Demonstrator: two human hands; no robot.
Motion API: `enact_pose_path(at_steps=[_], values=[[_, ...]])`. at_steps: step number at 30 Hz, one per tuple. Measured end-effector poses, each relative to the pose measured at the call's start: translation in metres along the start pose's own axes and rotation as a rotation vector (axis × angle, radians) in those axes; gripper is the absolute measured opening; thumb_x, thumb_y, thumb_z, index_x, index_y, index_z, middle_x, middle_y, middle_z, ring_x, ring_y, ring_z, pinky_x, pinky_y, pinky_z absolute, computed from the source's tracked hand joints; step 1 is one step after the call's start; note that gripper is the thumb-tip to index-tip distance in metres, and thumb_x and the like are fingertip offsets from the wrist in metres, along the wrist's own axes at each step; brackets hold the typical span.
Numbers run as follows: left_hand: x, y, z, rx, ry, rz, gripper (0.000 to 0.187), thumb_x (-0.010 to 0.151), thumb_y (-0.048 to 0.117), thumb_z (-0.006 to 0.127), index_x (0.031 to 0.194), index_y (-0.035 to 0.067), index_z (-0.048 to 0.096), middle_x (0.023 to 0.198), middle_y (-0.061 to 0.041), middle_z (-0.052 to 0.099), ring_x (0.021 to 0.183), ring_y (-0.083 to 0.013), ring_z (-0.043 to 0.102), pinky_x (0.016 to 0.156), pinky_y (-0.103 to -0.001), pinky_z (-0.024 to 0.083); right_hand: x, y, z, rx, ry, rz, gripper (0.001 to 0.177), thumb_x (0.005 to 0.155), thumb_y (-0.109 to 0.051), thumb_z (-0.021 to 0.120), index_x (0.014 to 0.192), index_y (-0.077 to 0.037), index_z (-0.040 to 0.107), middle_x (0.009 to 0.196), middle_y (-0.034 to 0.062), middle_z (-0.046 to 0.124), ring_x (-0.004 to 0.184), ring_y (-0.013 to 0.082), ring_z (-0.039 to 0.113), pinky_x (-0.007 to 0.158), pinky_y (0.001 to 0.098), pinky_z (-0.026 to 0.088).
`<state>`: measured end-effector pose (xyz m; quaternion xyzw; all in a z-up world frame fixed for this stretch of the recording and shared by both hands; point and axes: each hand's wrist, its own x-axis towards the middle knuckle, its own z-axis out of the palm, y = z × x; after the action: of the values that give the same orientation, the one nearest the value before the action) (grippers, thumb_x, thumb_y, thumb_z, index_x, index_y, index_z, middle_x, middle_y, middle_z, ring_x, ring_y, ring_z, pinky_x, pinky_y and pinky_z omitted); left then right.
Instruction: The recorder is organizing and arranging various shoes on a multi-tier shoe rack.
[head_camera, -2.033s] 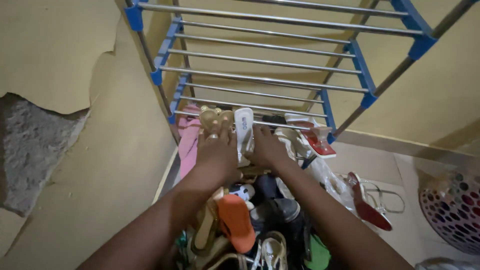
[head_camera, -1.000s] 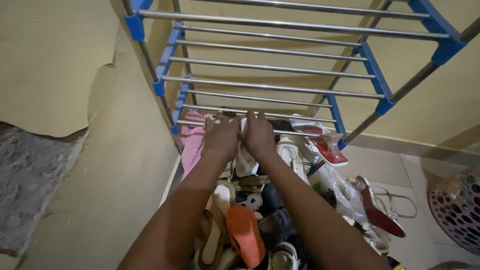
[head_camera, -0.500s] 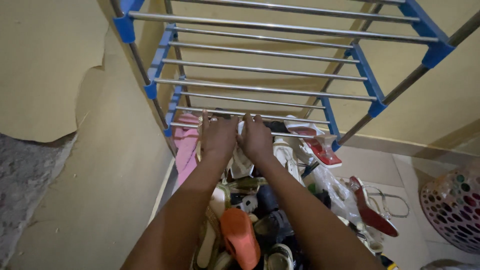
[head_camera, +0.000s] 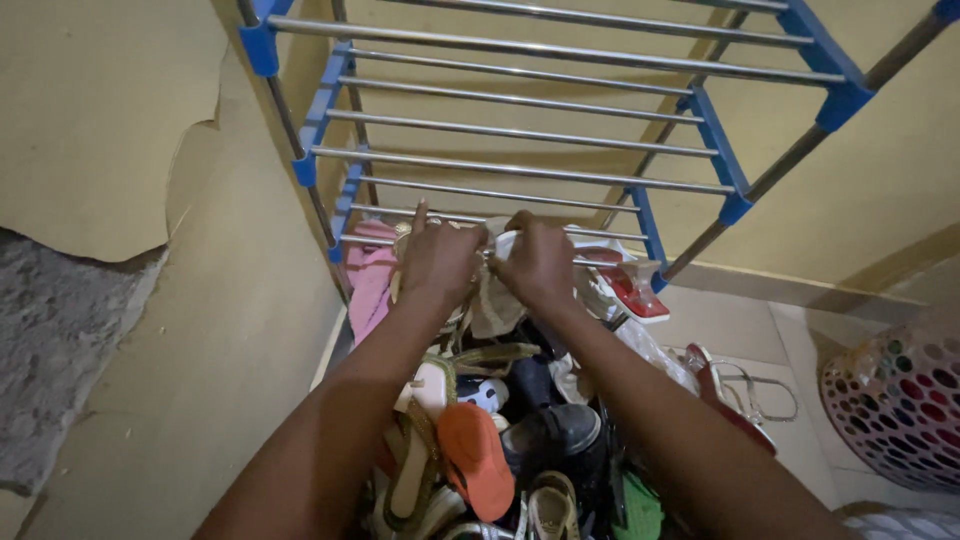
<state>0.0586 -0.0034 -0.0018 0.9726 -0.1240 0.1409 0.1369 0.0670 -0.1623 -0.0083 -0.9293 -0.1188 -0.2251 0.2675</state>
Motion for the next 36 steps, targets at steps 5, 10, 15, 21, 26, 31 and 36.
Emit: enact_pose_path(at_steps=[5, 10, 15, 21, 26, 31, 36], values=[[-0.010, 0.003, -0.001, 0.057, -0.067, 0.064, 0.032, 0.088, 0.010, 0.064, 0.113, 0.027, 0.073, 0.088, -0.015, 0.076, 0.095, -0.0341, 0.073, 0.123, -0.056, 0.019, -0.005, -0.005, -0.031, 0.018, -0.045, -0.024, 0.046, 0.062, -0.025, 0.087, 0.101, -0.006, 0.073, 0.081, 0.0186, 0.073, 0.077, 0.0353, 0.073, 0.076, 0.0469, 0.058], [-0.018, 0.012, -0.027, 0.025, -0.058, 0.056, 0.030, 0.086, 0.014, 0.066, 0.114, 0.024, 0.070, 0.086, -0.015, 0.074, 0.096, -0.0340, 0.072, 0.119, -0.062, 0.020, -0.012, -0.013, -0.055, 0.015, -0.025, 0.014, 0.048, 0.061, -0.026, 0.088, 0.103, -0.006, 0.074, 0.079, 0.0174, 0.072, 0.077, 0.0340, 0.072, 0.075, 0.0459, 0.058], [-0.024, 0.036, -0.078, -0.112, 0.084, 0.001, 0.022, 0.090, 0.012, 0.060, 0.109, 0.018, 0.069, 0.093, -0.018, 0.071, 0.095, -0.0371, 0.070, 0.109, -0.061, 0.037, -0.018, -0.026, -0.087, 0.020, 0.010, -0.020, 0.046, 0.062, -0.025, 0.087, 0.102, -0.006, 0.075, 0.078, 0.0167, 0.072, 0.075, 0.0333, 0.072, 0.072, 0.0457, 0.057], [-0.033, 0.050, -0.065, -0.670, 0.107, -0.056, 0.014, 0.100, 0.015, 0.058, 0.113, 0.014, 0.064, 0.100, -0.024, 0.064, 0.091, -0.0420, 0.071, 0.082, -0.051, 0.054, -0.033, -0.021, -0.119, 0.011, -0.021, -0.049, 0.049, 0.063, -0.030, 0.090, 0.104, -0.007, 0.075, 0.076, 0.0152, 0.072, 0.068, 0.0293, 0.073, 0.067, 0.0426, 0.057], [-0.042, 0.072, -0.044, -0.570, 0.159, 0.165, 0.031, 0.085, 0.009, 0.071, 0.115, 0.013, 0.065, 0.097, -0.025, 0.066, 0.097, -0.0480, 0.065, 0.083, -0.054, 0.050, -0.068, -0.018, -0.147, -0.005, -0.119, 0.008, 0.048, 0.063, -0.027, 0.090, 0.104, -0.006, 0.076, 0.077, 0.0163, 0.073, 0.069, 0.0281, 0.073, 0.067, 0.0425, 0.056], [-0.042, 0.086, -0.022, -0.620, 0.003, 0.167, 0.036, 0.073, 0.015, 0.077, 0.107, 0.014, 0.067, 0.100, -0.018, 0.073, 0.098, -0.0424, 0.068, 0.081, -0.049, 0.054, -0.094, 0.002, -0.145, -0.006, -0.157, 0.016, 0.052, 0.062, -0.028, 0.090, 0.107, -0.005, 0.075, 0.081, 0.0176, 0.073, 0.071, 0.0300, 0.073, 0.068, 0.0429, 0.056], [-0.045, 0.083, 0.014, -0.644, -0.236, 0.017, 0.031, 0.080, 0.023, 0.077, 0.111, 0.019, 0.071, 0.105, -0.015, 0.076, 0.101, -0.0357, 0.073, 0.084, -0.044, 0.055, -0.108, 0.005, -0.137, 0.006, -0.237, 0.122, 0.056, 0.062, -0.035, 0.091, 0.108, -0.006, 0.076, 0.086, 0.0168, 0.076, 0.074, 0.0291, 0.075, 0.070, 0.0424, 0.058]])
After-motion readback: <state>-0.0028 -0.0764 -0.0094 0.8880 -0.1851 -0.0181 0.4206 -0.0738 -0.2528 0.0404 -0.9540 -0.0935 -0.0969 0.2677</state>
